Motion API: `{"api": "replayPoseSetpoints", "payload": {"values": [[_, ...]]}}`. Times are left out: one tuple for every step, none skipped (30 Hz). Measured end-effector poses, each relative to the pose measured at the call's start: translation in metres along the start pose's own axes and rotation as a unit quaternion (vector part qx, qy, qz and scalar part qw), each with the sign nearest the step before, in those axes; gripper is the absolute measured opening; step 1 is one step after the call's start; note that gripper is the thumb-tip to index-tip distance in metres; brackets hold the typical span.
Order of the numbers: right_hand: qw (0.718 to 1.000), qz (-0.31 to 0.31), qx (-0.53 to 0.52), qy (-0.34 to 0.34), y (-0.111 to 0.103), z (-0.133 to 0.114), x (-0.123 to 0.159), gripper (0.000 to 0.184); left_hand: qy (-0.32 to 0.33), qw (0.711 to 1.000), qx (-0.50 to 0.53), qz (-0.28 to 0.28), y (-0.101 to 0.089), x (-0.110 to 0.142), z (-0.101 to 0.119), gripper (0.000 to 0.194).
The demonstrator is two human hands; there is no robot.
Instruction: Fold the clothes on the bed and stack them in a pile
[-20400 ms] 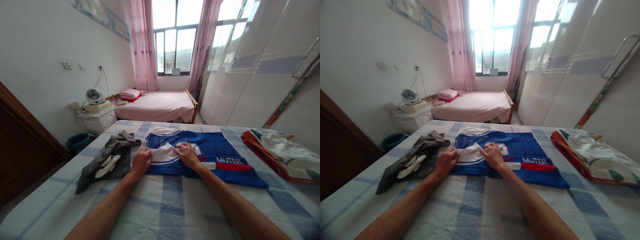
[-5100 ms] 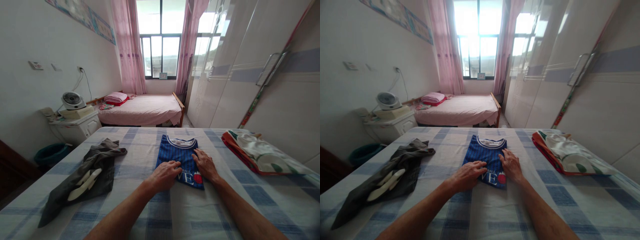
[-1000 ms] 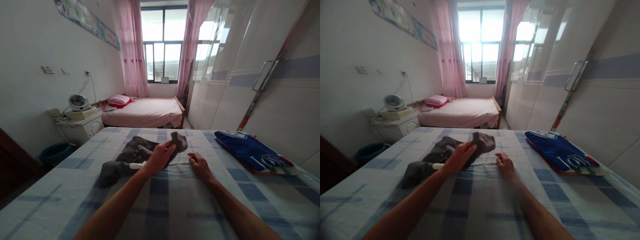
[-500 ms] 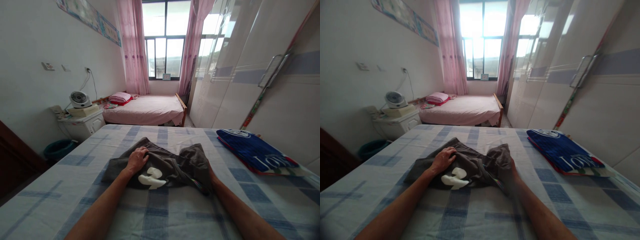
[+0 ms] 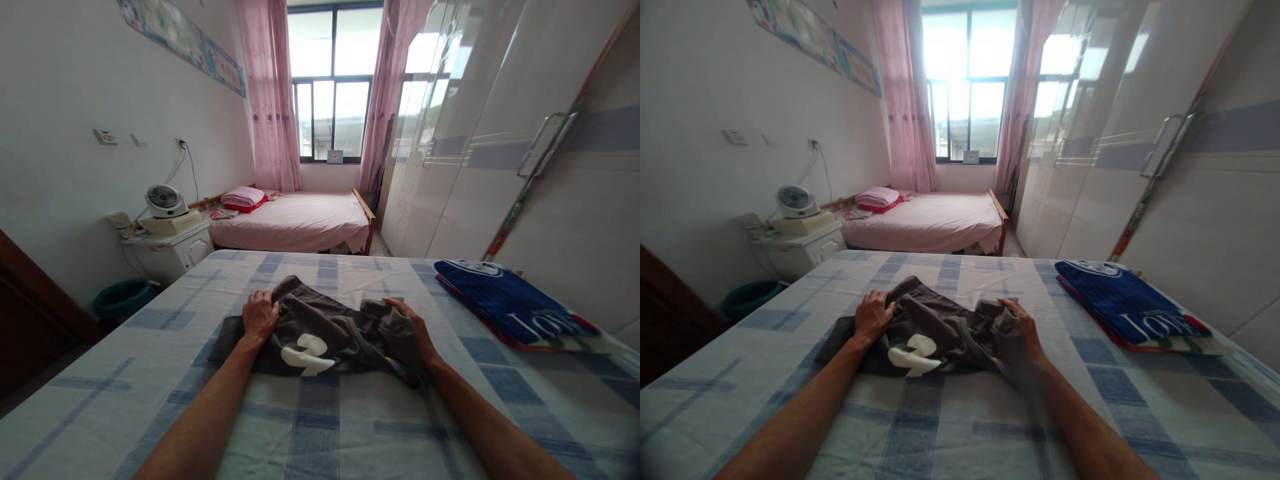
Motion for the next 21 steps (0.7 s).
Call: {"api": "replayPoseSetpoints", "payload": {"values": [[1.0,-0.007,0.0,-0.007,0.002,-0.004,0.0,0.042,0.018,1.0,0.013,0.017,-0.005,0.002,0.006,0.031],[1.0,-0.01,0.001,-0.008,0.003,-0.007,0.0,0.039,0.042,0.998,0.033,0.031,-0.01,0.004,0.012,0.031],[1.0,-0.012,0.004,-0.008,0.003,-0.009,0.0,0.037,0.07,0.995,0.059,0.033,-0.013,0.007,0.02,0.031],[1.0,-0.013,0.008,-0.008,0.004,-0.011,0.0,0.036,0.102,0.991,0.085,0.02,-0.013,0.012,0.028,0.031],[1.0,-0.014,0.011,-0.006,0.004,-0.012,0.0,0.036,0.134,0.985,0.106,-0.003,-0.011,0.017,0.037,0.032],[1.0,-0.015,0.013,-0.006,0.004,-0.013,0.0,0.035,0.164,0.979,0.117,-0.03,-0.008,0.022,0.044,0.032],[1.0,-0.017,0.014,-0.006,0.004,-0.014,0.0,0.035,0.188,0.973,0.119,-0.054,-0.004,0.027,0.05,0.032],[1.0,-0.02,0.015,-0.006,0.004,-0.015,0.0,0.034,0.201,0.97,0.116,-0.072,-0.001,0.031,0.055,0.031],[1.0,-0.024,0.016,-0.005,0.005,-0.015,0.001,0.033,0.203,0.969,0.114,-0.083,0.002,0.034,0.056,0.029],[0.999,-0.028,0.016,-0.004,0.005,-0.016,0.001,0.031,0.193,0.97,0.118,-0.088,0.003,0.034,0.056,0.026],[0.999,-0.032,0.016,-0.003,0.005,-0.016,0.001,0.029,0.176,0.971,0.133,-0.092,0.002,0.032,0.054,0.023],[0.999,-0.036,0.015,-0.002,0.005,-0.017,0.001,0.027,0.155,0.969,0.161,-0.1,0.0,0.028,0.052,0.022],[0.999,-0.038,0.013,-0.001,0.005,-0.017,0.001,0.026,0.135,0.964,0.198,-0.115,-0.002,0.025,0.049,0.023],[0.999,-0.04,0.013,0.0,0.004,-0.017,0.001,0.025,0.116,0.955,0.237,-0.137,-0.004,0.02,0.047,0.024],[0.999,-0.041,0.014,0.0,0.004,-0.016,0.001,0.024,0.102,0.942,0.271,-0.168,-0.005,0.017,0.045,0.027],[0.999,-0.042,0.017,0.001,0.003,-0.016,0.001,0.024,0.092,0.931,0.291,-0.201,-0.004,0.014,0.044,0.031],[0.999,-0.044,0.022,0.001,0.003,-0.015,0.001,0.024,0.083,0.926,0.294,-0.224,-0.003,0.012,0.042,0.035],[0.999,-0.046,0.025,0.001,0.003,-0.015,0.001,0.024,0.072,0.93,0.278,-0.227,-0.003,0.009,0.039,0.038],[0.998,-0.048,0.027,0.002,0.003,-0.014,0.001,0.024,0.062,0.944,0.25,-0.205,-0.004,0.006,0.035,0.039],[0.998,-0.05,0.026,0.002,0.003,-0.013,0.001,0.023,0.055,0.962,0.213,-0.164,-0.006,0.003,0.031,0.038],[0.998,-0.051,0.024,0.002,0.004,-0.013,0.001,0.023,0.052,0.977,0.172,-0.117,-0.007,0.002,0.027,0.035]]}}
Point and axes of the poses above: each hand's wrist, its own x-axis away from the middle knuckle, its own y-axis out of the palm, z = x × y, the point moved 8 cm from there along -x, towards the middle knuckle, and after that the axes turned 14 degrees about -y, right-handed, at the moved point
